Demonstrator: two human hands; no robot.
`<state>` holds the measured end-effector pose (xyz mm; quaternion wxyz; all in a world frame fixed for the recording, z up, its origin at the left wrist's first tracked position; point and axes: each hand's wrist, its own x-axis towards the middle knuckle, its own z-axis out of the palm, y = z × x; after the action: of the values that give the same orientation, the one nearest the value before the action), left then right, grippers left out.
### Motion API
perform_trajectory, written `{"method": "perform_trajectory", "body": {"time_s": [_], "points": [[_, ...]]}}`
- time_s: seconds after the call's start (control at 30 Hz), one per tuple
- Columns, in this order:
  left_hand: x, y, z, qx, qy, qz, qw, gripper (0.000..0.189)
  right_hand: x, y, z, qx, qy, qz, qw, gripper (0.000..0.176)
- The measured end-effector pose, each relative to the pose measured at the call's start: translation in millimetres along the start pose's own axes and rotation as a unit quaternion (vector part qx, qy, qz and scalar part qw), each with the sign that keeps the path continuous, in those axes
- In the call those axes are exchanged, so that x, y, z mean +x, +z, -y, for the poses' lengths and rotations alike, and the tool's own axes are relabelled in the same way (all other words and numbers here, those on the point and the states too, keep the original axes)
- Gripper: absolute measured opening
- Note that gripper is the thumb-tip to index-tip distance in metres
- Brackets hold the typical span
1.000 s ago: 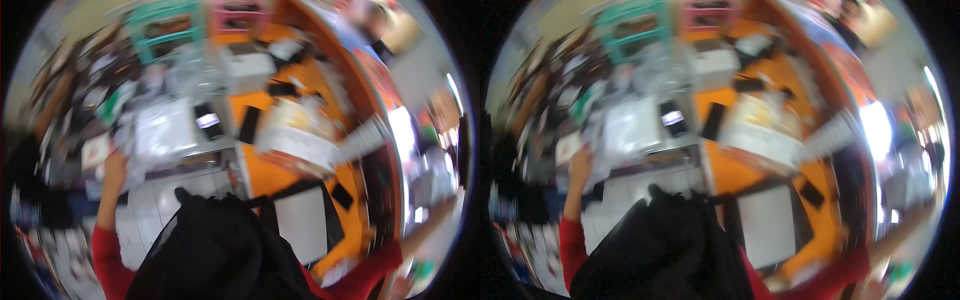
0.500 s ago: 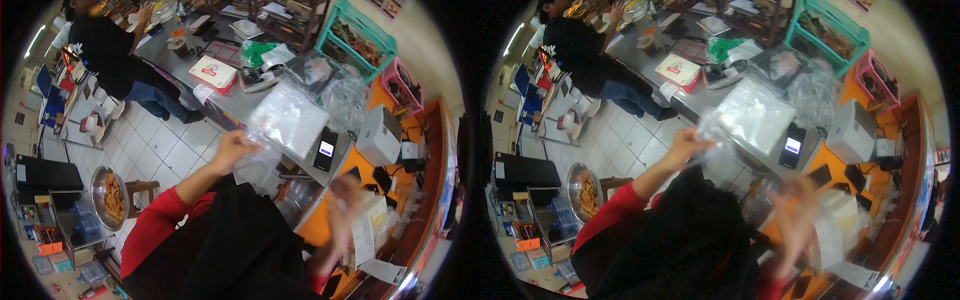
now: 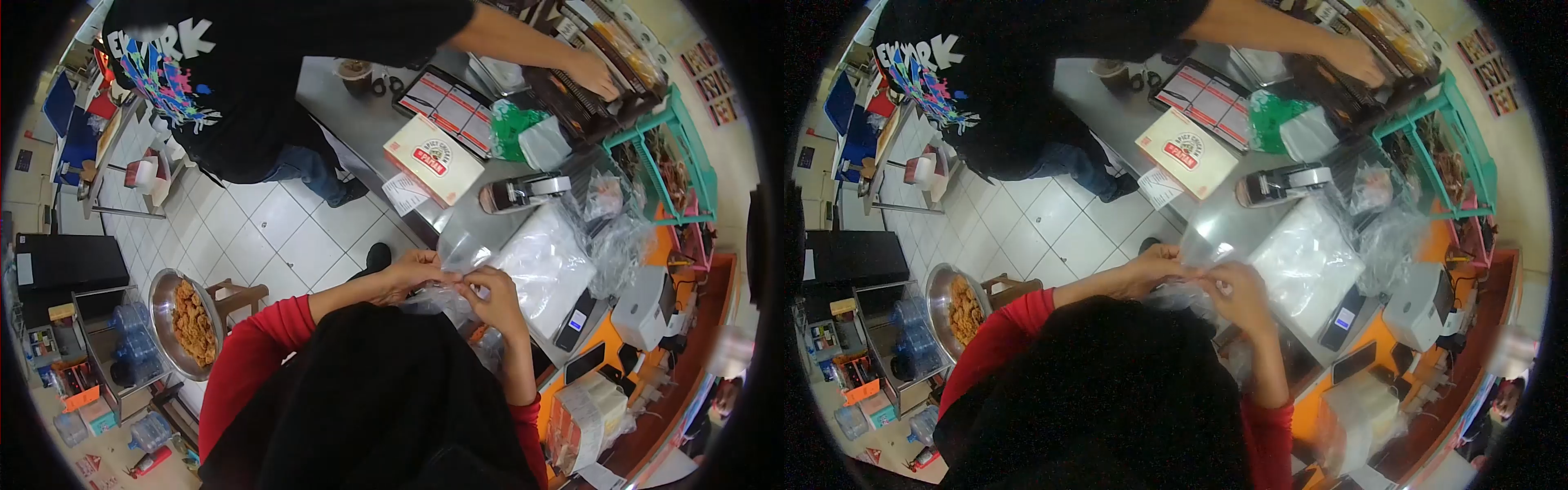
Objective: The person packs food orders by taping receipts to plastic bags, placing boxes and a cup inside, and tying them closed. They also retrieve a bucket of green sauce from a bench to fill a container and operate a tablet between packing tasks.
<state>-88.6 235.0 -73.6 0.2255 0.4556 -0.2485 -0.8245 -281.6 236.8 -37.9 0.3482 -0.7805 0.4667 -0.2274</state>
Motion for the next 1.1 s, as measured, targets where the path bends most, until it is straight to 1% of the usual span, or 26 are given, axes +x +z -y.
{"method": "perform_trajectory", "body": {"time_s": [0.03,0.07,0.17,0.23,0.3,0.33,0.37,0.4,0.43,0.47,0.5,0.53,0.57,0.6,0.63,0.67,0.7,0.73,0.8,0.83,0.93,0.97,1.0,1.03,1.07,1.1], "points": [[-3,-4,-5,0.007,-0.03,-0.006,1.0,0.033,6,-4,6,-0.114,-0.067,0.001,0.991,0.017],[-7,-6,-12,0.015,-0.06,-0.012,0.998,0.033,11,-6,12,-0.044,-0.012,0.027,0.999,0.014],[16,-8,17,0.099,0.119,-0.047,0.987,0.035,19,-7,24,0.14,0.174,0.108,0.969,0.014],[14,10,10,-0.048,0.104,-0.031,0.993,0.031,26,-3,28,0.226,0.317,0.172,0.905,0.018],[-15,17,-27,-0.059,-0.007,0.02,0.998,0.037,19,6,33,0.379,0.295,0.073,0.874,0.017],[-34,19,-44,-0.007,0.017,0.023,1.0,0.035,14,8,33,0.45,0.279,0.023,0.848,0.017],[-52,22,-58,0.046,0.043,0.026,0.998,0.033,6,3,19,0.43,0.276,0.026,0.859,0.015],[-61,15,-59,0.093,0.094,0.029,0.991,0.028,-2,-20,18,0.293,0.239,0.048,0.924,0.017],[-70,7,-61,0.138,0.145,0.028,0.979,0.024,-10,-44,24,0.149,0.196,0.068,0.967,0.02],[-78,-4,-56,0.177,0.219,0.028,0.959,0.018,-24,-58,37,0.056,0.122,0.008,0.991,0.022],[-97,-4,-58,0.184,0.253,-0.035,0.949,0.02,-42,-71,50,-0.039,0.045,-0.054,0.997,0.023],[-116,-3,-58,0.192,0.286,-0.095,0.934,0.021,-59,-82,63,-0.111,0.02,-0.126,0.986,0.022],[-122,-9,-39,0.196,0.419,-0.154,0.873,0.019,-71,-90,69,-0.188,-0.001,-0.204,0.961,0.022],[-122,-15,-21,0.188,0.547,-0.201,0.79,0.018,-75,-90,59,-0.215,-0.094,-0.354,0.905,0.016],[-130,-19,-21,0.168,0.466,-0.322,0.807,0.015,-84,-90,41,-0.29,-0.076,-0.39,0.871,0.006],[-136,-19,-22,0.145,0.369,-0.44,0.806,0.013,-92,-89,23,-0.36,-0.057,-0.418,0.832,0.018],[-117,-27,-9,0.221,0.453,-0.439,0.744,0.015,-79,-74,18,-0.136,-0.009,-0.471,0.872,0.028],[-93,-38,12,0.293,0.524,-0.434,0.671,0.019,-61,-54,17,0.1,0.039,-0.492,0.864,0.039],[-60,-17,51,0.192,0.503,-0.326,0.777,0.025,-60,-25,-7,0.193,0.182,-0.252,0.931,0.035],[-66,20,50,0.187,0.33,-0.332,0.864,0.02,-70,-18,-19,0.137,0.166,-0.221,0.951,0.032],[-92,30,64,0.386,0.33,-0.261,0.821,0.016,-92,0,-46,-0.025,0.095,-0.132,0.986,0.025],[-109,-10,57,0.25,0.335,-0.281,0.864,0.009,-85,-31,-40,0.028,0.158,-0.089,0.983,0.02],[-113,-27,58,0.2,0.351,-0.324,0.855,0.006,-78,-62,-34,0.073,0.224,-0.048,0.971,0.016],[-118,-45,60,0.15,0.369,-0.365,0.841,0.008,-78,-67,-17,0.089,0.206,-0.108,0.968,0.009],[-108,-38,66,0.193,0.403,-0.432,0.783,0.013,-68,-61,-8,0.076,0.145,-0.202,0.966,0.012],[-89,-26,74,0.142,0.41,-0.468,0.77,0.017,-56,-51,1,0.062,0.086,-0.292,0.95,0.015]]}}
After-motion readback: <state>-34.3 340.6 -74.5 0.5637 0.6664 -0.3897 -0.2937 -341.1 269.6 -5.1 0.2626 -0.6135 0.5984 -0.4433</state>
